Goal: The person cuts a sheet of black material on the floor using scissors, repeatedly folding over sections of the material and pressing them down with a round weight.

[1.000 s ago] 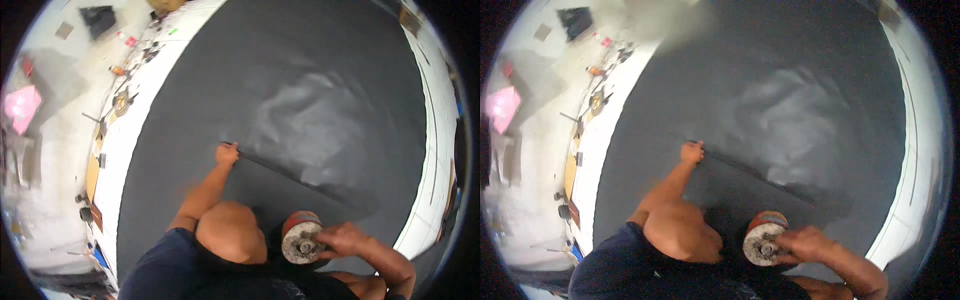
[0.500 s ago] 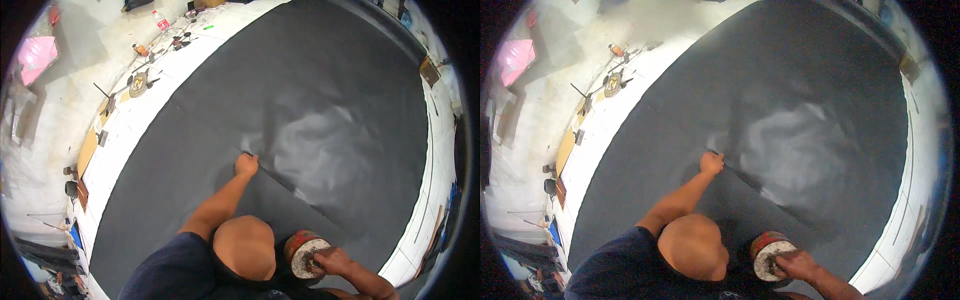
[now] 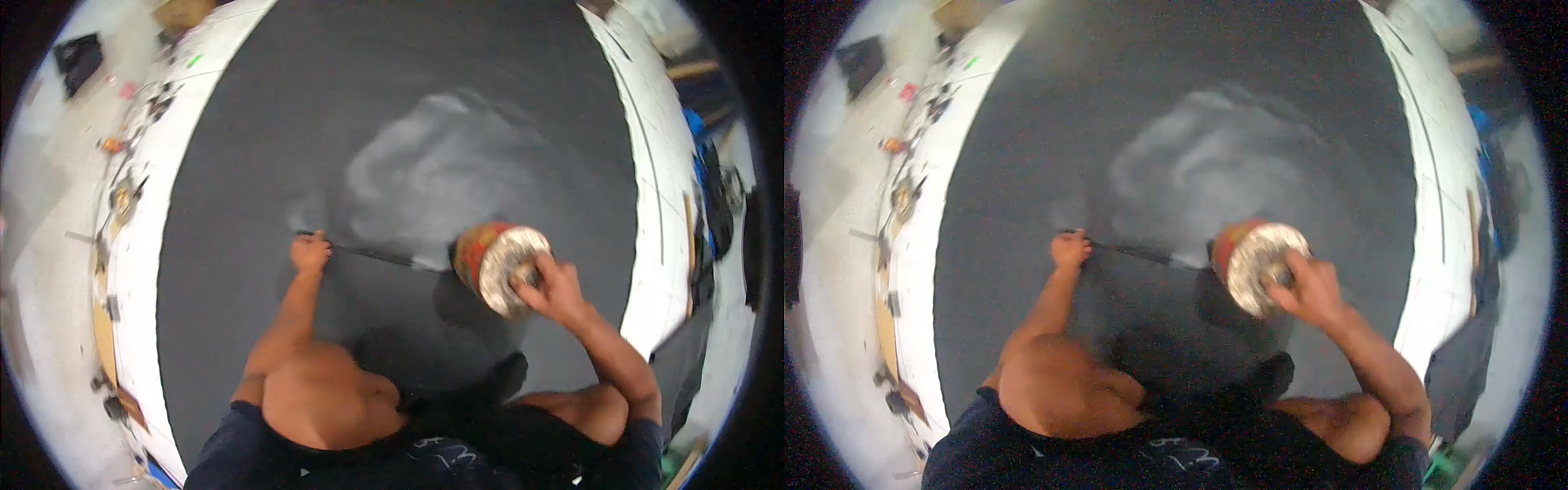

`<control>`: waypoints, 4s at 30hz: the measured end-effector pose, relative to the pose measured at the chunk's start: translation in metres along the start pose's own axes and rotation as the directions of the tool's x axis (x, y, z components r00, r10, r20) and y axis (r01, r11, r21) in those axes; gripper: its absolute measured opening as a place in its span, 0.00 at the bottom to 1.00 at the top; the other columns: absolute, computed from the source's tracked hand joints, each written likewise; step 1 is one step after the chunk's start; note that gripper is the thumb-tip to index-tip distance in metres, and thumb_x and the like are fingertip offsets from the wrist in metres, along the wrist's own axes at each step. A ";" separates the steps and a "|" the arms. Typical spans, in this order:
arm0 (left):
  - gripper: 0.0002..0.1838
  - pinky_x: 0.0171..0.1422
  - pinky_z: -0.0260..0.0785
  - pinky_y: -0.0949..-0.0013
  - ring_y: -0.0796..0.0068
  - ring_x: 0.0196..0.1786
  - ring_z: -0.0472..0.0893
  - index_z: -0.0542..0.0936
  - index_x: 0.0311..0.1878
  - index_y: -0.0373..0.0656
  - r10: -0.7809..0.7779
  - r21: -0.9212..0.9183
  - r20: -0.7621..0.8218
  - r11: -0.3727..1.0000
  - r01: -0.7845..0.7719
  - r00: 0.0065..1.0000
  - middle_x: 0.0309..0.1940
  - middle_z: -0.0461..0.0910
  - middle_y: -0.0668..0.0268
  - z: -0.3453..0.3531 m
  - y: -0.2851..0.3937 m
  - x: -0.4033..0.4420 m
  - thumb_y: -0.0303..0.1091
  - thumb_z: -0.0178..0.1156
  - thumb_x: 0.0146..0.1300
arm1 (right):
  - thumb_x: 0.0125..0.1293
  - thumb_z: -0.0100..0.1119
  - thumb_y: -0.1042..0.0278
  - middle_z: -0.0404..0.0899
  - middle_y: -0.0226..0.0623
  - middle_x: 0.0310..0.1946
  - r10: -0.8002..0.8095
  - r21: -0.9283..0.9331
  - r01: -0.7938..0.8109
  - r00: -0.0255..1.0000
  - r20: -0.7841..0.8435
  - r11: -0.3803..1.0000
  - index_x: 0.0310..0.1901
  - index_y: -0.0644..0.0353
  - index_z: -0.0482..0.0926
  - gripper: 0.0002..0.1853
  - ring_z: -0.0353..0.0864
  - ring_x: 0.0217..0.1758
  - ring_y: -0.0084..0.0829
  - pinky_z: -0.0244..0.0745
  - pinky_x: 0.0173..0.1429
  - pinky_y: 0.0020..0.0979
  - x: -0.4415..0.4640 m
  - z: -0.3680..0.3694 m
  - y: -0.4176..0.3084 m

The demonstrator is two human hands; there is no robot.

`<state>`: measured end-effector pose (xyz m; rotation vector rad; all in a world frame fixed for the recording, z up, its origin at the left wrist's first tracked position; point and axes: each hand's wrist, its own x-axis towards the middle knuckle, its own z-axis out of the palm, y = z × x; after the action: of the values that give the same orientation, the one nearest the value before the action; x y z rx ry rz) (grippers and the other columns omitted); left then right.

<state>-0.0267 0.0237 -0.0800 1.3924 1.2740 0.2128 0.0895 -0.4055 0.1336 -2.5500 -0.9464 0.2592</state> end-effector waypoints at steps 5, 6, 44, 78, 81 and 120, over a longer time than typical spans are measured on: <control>0.12 0.19 0.69 0.72 0.75 0.18 0.75 0.72 0.32 0.34 0.022 0.058 0.007 0.998 -0.023 1.000 0.21 0.77 0.61 -0.003 0.005 0.000 0.30 0.63 0.67 | 0.58 0.67 0.51 0.82 0.44 0.24 0.076 0.077 -0.074 0.997 -0.019 0.994 0.39 0.57 0.77 0.18 0.85 0.28 0.45 0.78 0.34 0.42 0.033 0.008 0.024; 0.13 0.19 0.68 0.72 0.75 0.18 0.74 0.71 0.32 0.35 0.035 0.013 0.010 0.999 -0.035 0.999 0.21 0.76 0.61 -0.001 0.008 -0.004 0.31 0.63 0.67 | 0.58 0.67 0.51 0.82 0.44 0.24 0.088 0.071 -0.086 0.996 -0.027 0.994 0.39 0.57 0.77 0.18 0.85 0.28 0.45 0.78 0.34 0.42 0.037 0.008 0.028; 0.22 0.49 0.72 0.55 0.58 0.44 0.82 0.81 0.45 0.37 -0.474 0.918 0.396 0.189 -0.349 0.786 0.40 0.82 0.54 0.156 0.449 -0.471 0.50 0.54 0.70 | 0.60 0.65 0.42 0.85 0.49 0.41 0.916 0.060 -0.998 0.043 0.398 0.020 0.47 0.59 0.82 0.26 0.84 0.51 0.44 0.78 0.56 0.42 -0.464 -0.473 0.097; 0.21 0.53 0.73 0.56 0.53 0.47 0.82 0.82 0.46 0.38 -0.005 0.540 0.633 0.720 -0.437 0.774 0.43 0.83 0.53 0.871 0.724 -0.556 0.49 0.61 0.65 | 0.65 0.66 0.52 0.86 0.43 0.36 0.729 0.201 -0.774 0.634 0.259 0.601 0.51 0.62 0.79 0.22 0.86 0.42 0.39 0.79 0.47 0.36 0.102 -0.927 0.824; 0.21 0.55 0.73 0.55 0.53 0.49 0.81 0.82 0.47 0.38 0.011 0.459 0.674 0.777 -0.431 0.738 0.43 0.83 0.53 0.932 0.806 -0.548 0.48 0.62 0.63 | 0.64 0.67 0.49 0.86 0.44 0.39 0.431 0.314 -0.631 0.741 0.515 0.709 0.54 0.59 0.79 0.25 0.86 0.44 0.37 0.78 0.48 0.36 0.194 -0.926 0.814; 0.24 0.63 0.70 0.48 0.48 0.62 0.75 0.74 0.64 0.45 -0.260 0.410 0.497 0.911 0.041 0.828 0.60 0.76 0.51 1.486 0.608 -0.337 0.45 0.53 0.68 | 0.74 0.55 0.55 0.71 0.27 0.23 0.132 0.144 -0.298 0.739 0.660 0.944 0.35 0.56 0.70 0.14 0.71 0.24 0.18 0.68 0.28 0.21 0.810 -0.700 1.279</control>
<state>1.2780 -0.9492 0.1248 1.5204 0.9594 -0.5489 1.6586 -0.9680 0.1820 -2.3503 -0.7536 1.3141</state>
